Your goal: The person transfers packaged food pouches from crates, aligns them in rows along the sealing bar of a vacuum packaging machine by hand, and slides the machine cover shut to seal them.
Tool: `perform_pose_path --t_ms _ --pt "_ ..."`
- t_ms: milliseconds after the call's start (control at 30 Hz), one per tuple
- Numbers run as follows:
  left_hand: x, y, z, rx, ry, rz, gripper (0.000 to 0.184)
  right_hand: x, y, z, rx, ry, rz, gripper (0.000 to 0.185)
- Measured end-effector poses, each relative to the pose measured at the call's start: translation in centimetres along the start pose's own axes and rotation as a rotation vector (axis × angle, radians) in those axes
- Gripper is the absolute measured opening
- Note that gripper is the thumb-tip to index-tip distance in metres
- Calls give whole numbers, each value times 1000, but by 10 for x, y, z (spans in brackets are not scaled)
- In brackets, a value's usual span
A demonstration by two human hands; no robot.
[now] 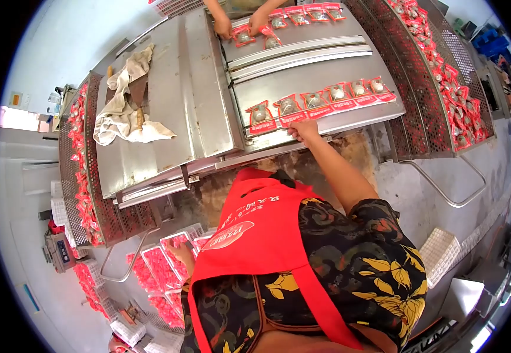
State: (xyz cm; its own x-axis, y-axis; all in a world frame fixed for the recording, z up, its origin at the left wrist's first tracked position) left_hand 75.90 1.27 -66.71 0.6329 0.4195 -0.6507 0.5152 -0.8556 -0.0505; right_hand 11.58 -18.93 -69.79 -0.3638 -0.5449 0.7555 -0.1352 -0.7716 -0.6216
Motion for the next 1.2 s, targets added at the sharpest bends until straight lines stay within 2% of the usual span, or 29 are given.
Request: perform_pose_path --t_ms 33,133,200,233,267,333,433,567,800,967,1100,1200 --pt "35 7 5 -107 102 235 55 0 -1 0 24 17 -15 13" --pt "40 4 4 -70 61 116 56 5 -16 -6 36 -32 -51 22" --pt "39 4 3 -60 47 92 56 18 -42 -13 11 1 20 29" --pt "37 5 5 -54 45 84 56 20 -48 -25 -104 16 8 35" --pt "36 5 5 -54 38 76 56 22 -47 -41 -114 16 -1 35" --pt "32 5 7 -44 31 65 57 24 -47 -85 -342 188 -138 37" --pt "29 5 9 -38 25 53 57 39 -41 -131 -469 287 -214 34" --pt "19 8 14 -15 35 49 58 33 -2 -166 -465 220 -307 24" --pt "15 -2 16 -8 45 -4 59 28 0 -171 -480 297 -317 23" --pt "20 -4 24 -6 63 -39 60 51 -27 -202 -724 300 -288 32" --pt "16 -10 33 12 82 -14 61 39 18 -264 -582 105 -226 27" --pt "22 -35 42 -12 199 100 62 -16 65 -344 -210 180 -317 34"
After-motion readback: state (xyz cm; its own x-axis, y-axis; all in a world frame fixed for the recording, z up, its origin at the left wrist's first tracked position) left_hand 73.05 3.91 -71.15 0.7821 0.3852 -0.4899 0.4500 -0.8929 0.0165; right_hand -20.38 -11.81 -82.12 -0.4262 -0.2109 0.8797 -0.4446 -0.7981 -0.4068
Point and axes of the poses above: each hand's wrist, its own y-axis towards the middle knuckle, its own z-axis out of the palm, x = y × z, the point moved 3 cm from there along y, towards the middle knuckle, and after that the axes turned 10 degrees about x, right-handed, at the moved point
